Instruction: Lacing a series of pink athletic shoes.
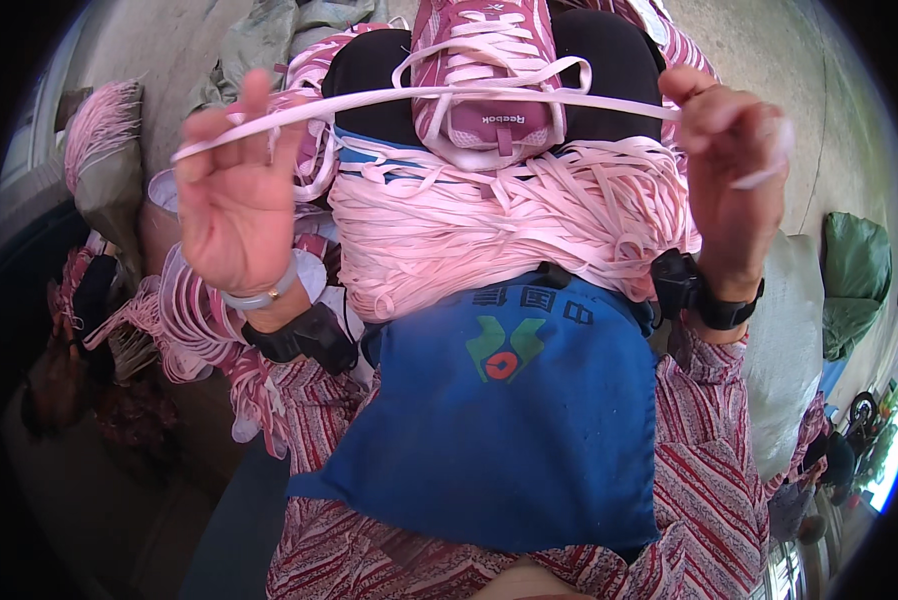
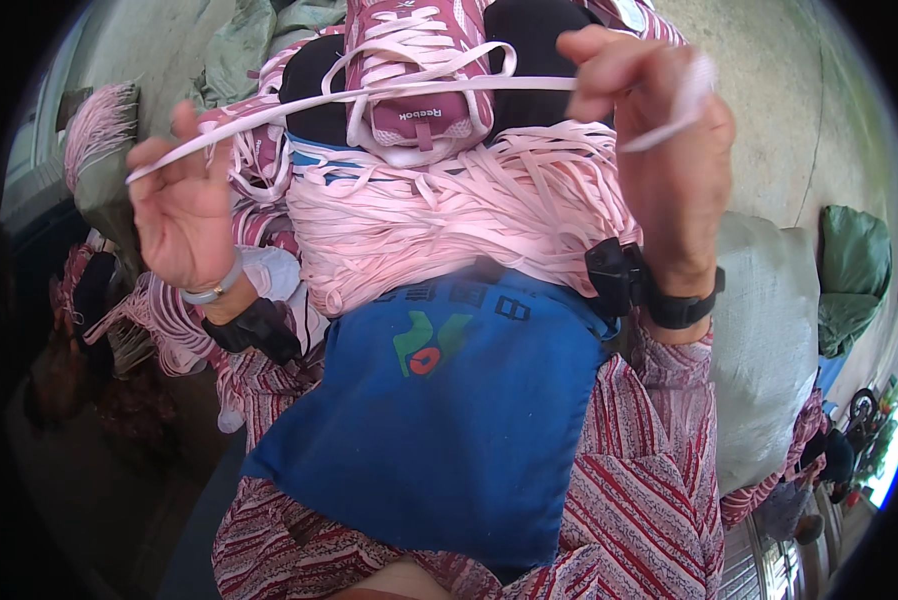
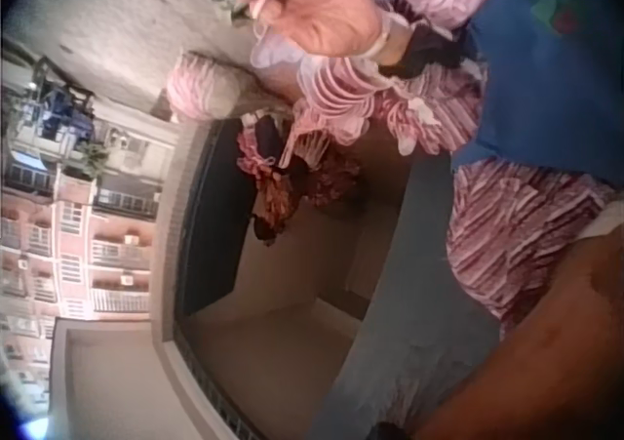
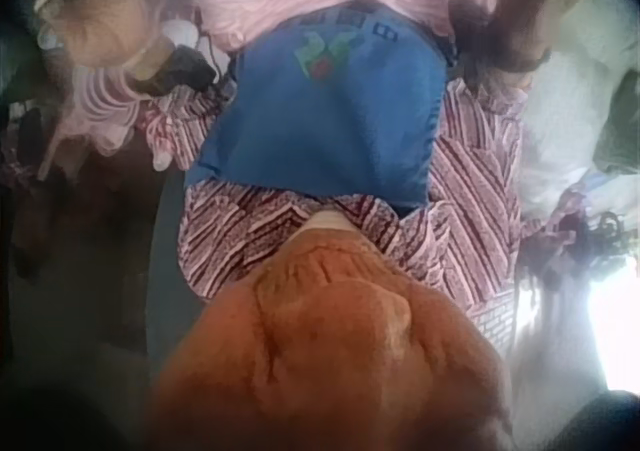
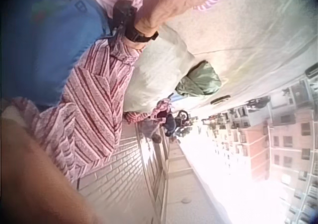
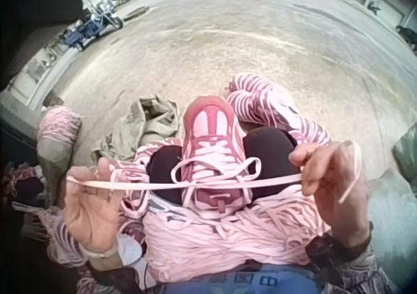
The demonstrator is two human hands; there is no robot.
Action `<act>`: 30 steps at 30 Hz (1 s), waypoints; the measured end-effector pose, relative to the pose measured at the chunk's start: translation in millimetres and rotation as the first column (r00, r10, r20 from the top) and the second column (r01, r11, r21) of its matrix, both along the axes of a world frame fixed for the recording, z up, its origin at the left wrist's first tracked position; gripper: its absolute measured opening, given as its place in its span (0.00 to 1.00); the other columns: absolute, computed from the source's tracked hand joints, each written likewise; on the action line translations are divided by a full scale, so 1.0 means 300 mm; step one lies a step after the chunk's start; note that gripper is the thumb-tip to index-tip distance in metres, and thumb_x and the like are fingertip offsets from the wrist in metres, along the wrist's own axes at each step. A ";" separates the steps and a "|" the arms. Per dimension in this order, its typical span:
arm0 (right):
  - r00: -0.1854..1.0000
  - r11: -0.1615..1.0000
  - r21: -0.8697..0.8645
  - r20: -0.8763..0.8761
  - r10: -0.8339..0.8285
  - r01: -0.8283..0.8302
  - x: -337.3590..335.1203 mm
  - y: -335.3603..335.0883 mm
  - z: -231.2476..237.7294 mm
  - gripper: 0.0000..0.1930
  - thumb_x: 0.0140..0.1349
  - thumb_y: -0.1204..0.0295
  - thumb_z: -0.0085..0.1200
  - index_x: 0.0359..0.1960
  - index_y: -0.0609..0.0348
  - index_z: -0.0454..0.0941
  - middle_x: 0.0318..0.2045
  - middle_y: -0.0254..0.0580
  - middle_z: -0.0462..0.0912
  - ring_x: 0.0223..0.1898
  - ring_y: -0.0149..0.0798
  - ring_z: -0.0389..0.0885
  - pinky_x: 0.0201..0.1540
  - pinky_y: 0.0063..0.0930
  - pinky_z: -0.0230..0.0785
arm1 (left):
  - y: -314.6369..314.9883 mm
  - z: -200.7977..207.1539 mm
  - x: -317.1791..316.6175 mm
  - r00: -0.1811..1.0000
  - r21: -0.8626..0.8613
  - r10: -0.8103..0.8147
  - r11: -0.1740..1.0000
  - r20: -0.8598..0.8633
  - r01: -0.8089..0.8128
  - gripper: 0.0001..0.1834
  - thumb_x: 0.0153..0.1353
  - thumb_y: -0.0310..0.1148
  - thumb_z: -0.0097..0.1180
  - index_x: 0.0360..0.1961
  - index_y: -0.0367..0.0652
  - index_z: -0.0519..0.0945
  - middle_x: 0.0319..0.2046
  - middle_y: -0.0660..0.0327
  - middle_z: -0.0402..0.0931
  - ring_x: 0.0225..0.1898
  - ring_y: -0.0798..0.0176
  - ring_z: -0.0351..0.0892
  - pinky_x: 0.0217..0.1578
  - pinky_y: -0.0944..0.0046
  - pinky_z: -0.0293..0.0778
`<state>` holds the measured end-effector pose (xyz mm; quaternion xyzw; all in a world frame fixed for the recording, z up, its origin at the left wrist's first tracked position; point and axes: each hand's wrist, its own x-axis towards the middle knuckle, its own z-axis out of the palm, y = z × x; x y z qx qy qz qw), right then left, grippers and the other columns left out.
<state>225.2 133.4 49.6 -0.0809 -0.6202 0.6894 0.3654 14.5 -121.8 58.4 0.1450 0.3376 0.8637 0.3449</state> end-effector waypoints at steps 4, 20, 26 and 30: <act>0.872 0.638 -0.594 -0.330 0.362 -0.489 0.006 0.066 0.034 0.17 0.73 0.63 0.33 0.36 0.62 0.72 0.16 0.26 0.63 0.18 0.24 0.61 0.25 0.19 0.58 | 0.022 0.026 -0.048 0.946 0.496 -0.304 0.842 0.114 0.211 0.09 0.68 0.35 0.45 0.31 0.45 0.68 0.31 0.65 0.70 0.36 0.63 0.69 0.62 0.51 0.59; 0.813 0.338 0.824 0.538 -0.221 -0.454 0.003 0.081 -0.023 0.10 0.56 0.76 0.51 0.41 0.56 0.74 0.29 0.42 0.77 0.29 0.50 0.79 0.27 0.38 0.69 | 0.108 0.045 0.012 -0.055 -0.656 -0.736 0.632 -0.674 -0.414 0.08 0.58 0.22 0.57 0.40 0.36 0.77 0.34 0.57 0.81 0.33 0.63 0.81 0.35 0.68 0.74; 0.839 0.501 0.790 0.504 -0.205 -0.353 -0.004 0.057 -0.036 0.09 0.60 0.72 0.54 0.42 0.52 0.78 0.29 0.41 0.80 0.27 0.47 0.80 0.28 0.34 0.71 | 0.136 -0.014 0.007 -0.116 -0.498 -0.573 0.782 -0.812 -0.374 0.05 0.54 0.24 0.58 0.33 0.38 0.78 0.26 0.55 0.74 0.31 0.51 0.74 0.34 0.59 0.71; 0.776 0.465 0.768 0.586 -0.235 -0.440 -0.003 0.045 -0.030 0.08 0.61 0.71 0.53 0.42 0.51 0.79 0.29 0.40 0.81 0.27 0.46 0.80 0.26 0.33 0.71 | 0.121 -0.035 -0.001 -0.049 -0.497 -0.561 0.767 -0.826 -0.406 0.07 0.57 0.23 0.56 0.37 0.37 0.78 0.29 0.56 0.75 0.31 0.54 0.74 0.34 0.62 0.70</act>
